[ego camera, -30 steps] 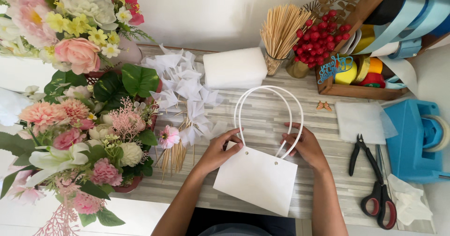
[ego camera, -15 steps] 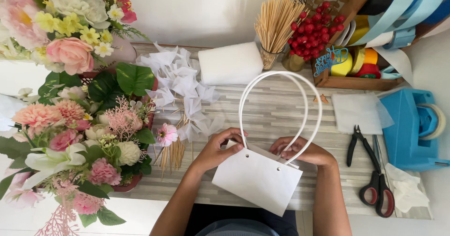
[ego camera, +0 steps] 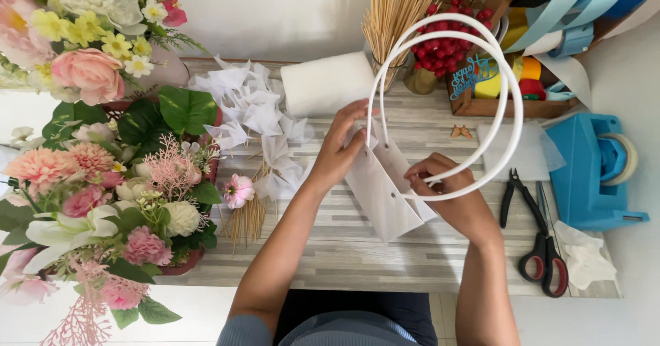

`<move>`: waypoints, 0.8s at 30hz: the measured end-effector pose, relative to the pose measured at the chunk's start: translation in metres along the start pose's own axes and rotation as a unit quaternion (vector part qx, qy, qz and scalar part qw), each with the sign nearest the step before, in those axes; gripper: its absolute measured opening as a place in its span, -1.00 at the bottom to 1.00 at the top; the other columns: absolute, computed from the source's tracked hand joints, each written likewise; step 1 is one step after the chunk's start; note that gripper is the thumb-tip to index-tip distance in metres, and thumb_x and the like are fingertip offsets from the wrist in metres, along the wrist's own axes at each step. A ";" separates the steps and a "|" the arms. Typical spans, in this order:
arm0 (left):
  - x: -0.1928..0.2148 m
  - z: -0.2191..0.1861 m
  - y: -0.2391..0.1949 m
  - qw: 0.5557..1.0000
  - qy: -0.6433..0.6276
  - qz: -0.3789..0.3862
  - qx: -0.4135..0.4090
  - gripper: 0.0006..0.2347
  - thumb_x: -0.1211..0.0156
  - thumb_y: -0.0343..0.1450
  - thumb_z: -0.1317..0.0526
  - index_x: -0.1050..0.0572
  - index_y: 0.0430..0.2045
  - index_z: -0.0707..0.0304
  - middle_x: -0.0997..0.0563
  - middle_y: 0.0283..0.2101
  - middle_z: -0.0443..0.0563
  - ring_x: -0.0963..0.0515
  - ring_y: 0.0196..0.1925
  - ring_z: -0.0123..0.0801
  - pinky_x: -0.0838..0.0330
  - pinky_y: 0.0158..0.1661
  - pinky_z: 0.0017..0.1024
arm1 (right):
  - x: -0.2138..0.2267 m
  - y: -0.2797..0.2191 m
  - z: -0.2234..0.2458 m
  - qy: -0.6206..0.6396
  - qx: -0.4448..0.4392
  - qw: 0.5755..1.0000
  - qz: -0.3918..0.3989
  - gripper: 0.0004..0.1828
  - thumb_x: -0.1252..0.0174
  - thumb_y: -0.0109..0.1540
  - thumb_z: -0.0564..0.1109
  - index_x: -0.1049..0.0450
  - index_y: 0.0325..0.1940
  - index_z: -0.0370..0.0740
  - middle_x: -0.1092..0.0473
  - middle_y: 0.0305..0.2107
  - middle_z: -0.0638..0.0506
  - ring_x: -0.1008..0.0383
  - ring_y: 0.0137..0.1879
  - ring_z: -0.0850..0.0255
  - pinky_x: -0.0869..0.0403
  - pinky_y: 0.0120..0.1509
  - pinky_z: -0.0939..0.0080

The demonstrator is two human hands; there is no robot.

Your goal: The person places a rectangular foam block into a white gift bag and then inserts several white paper decorative elements on sticks into the foam to create an arrangement.

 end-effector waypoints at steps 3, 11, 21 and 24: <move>-0.006 0.018 -0.003 0.998 0.020 -0.031 0.042 -0.65 0.21 0.34 0.39 -0.18 0.04 0.31 -0.02 0.18 0.37 0.04 0.25 0.21 0.17 0.19 0.04 | -0.004 0.000 0.008 0.009 0.022 0.999 -0.022 -0.87 -0.04 0.11 -0.26 -0.45 -0.27 -0.27 -0.31 -0.48 -0.12 -0.43 -0.32 0.07 -0.44 -0.41 0.26; -0.022 0.006 -0.026 0.985 0.023 -0.033 0.166 -0.34 -0.03 0.20 0.19 0.11 0.19 0.17 0.26 0.24 0.42 0.28 0.28 0.26 0.30 0.14 0.14 | -0.025 -0.006 0.010 0.006 0.003 0.999 -0.041 -0.84 -0.06 0.11 -0.24 -0.45 -0.22 -0.22 -0.26 -0.35 -0.10 -0.42 -0.28 0.07 -0.49 -0.32 0.23; -0.020 0.028 -0.026 0.995 -0.034 -0.004 0.092 -0.27 0.19 0.06 0.48 0.21 0.18 0.25 0.18 0.23 0.43 0.26 0.26 0.29 0.37 0.19 0.03 | -0.011 0.006 0.021 0.066 0.201 0.976 0.043 -0.41 0.25 -0.05 -0.60 -0.40 -0.07 -0.26 -0.31 -0.10 -0.18 -0.39 -0.14 -0.05 -0.40 -0.21 0.07; -0.020 0.035 -0.023 0.993 -0.047 -0.012 0.104 -0.33 0.21 0.04 0.54 0.13 0.10 0.28 0.15 0.21 0.48 0.21 0.23 0.41 0.32 0.15 0.14 | -0.024 0.013 0.029 0.023 0.231 0.972 0.043 -0.51 0.14 -0.06 -0.59 -0.44 -0.18 -0.27 -0.36 -0.17 -0.20 -0.40 -0.14 -0.13 -0.40 -0.20 -0.02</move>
Point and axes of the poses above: each hand's wrist, its own y-axis towards the middle knuckle, its own x-axis out of the back of the hand, z = x × y, the point moved 3 cm from there along y, towards the middle knuckle
